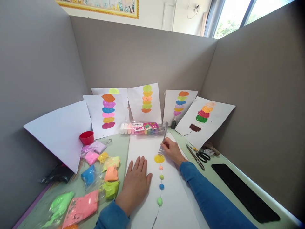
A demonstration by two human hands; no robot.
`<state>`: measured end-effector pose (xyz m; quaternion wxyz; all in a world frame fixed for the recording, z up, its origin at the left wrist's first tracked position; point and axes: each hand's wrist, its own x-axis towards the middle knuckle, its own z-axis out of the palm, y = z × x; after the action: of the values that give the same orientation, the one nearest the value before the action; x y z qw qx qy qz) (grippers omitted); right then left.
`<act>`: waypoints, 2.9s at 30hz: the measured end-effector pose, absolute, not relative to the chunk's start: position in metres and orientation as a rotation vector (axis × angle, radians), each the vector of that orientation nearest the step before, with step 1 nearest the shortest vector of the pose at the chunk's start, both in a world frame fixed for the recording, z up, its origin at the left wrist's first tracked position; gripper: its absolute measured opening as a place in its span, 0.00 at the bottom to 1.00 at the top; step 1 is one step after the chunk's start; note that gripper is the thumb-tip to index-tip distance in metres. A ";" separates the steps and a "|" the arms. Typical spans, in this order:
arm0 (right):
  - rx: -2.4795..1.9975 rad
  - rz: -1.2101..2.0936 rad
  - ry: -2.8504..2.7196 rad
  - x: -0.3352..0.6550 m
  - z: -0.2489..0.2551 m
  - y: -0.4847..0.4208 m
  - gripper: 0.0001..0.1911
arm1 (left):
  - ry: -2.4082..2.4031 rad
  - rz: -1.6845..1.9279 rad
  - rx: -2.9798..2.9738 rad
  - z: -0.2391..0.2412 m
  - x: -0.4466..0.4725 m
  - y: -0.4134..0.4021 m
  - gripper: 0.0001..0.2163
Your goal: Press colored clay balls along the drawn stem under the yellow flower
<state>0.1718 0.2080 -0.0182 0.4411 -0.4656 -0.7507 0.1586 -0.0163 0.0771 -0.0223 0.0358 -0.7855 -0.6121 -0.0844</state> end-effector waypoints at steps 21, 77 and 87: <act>-0.961 0.959 -1.936 0.194 -0.009 0.208 0.09 | -1.880 -0.270 -2.426 -0.023 -0.017 0.078 0.25; -1.008 -0.072 -2.440 0.191 -0.001 0.189 0.30 | -1.925 -0.246 -2.455 -0.021 -0.017 0.077 0.25; -1.015 -0.046 -2.552 0.178 -0.012 0.186 0.22 | -1.913 -0.271 -2.448 -0.022 -0.017 0.079 0.25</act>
<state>0.1777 0.1857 -0.0117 0.1960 -0.3623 -0.9111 -0.0164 -0.0165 0.0786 -0.0225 0.0115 -0.7849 -0.6134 -0.0868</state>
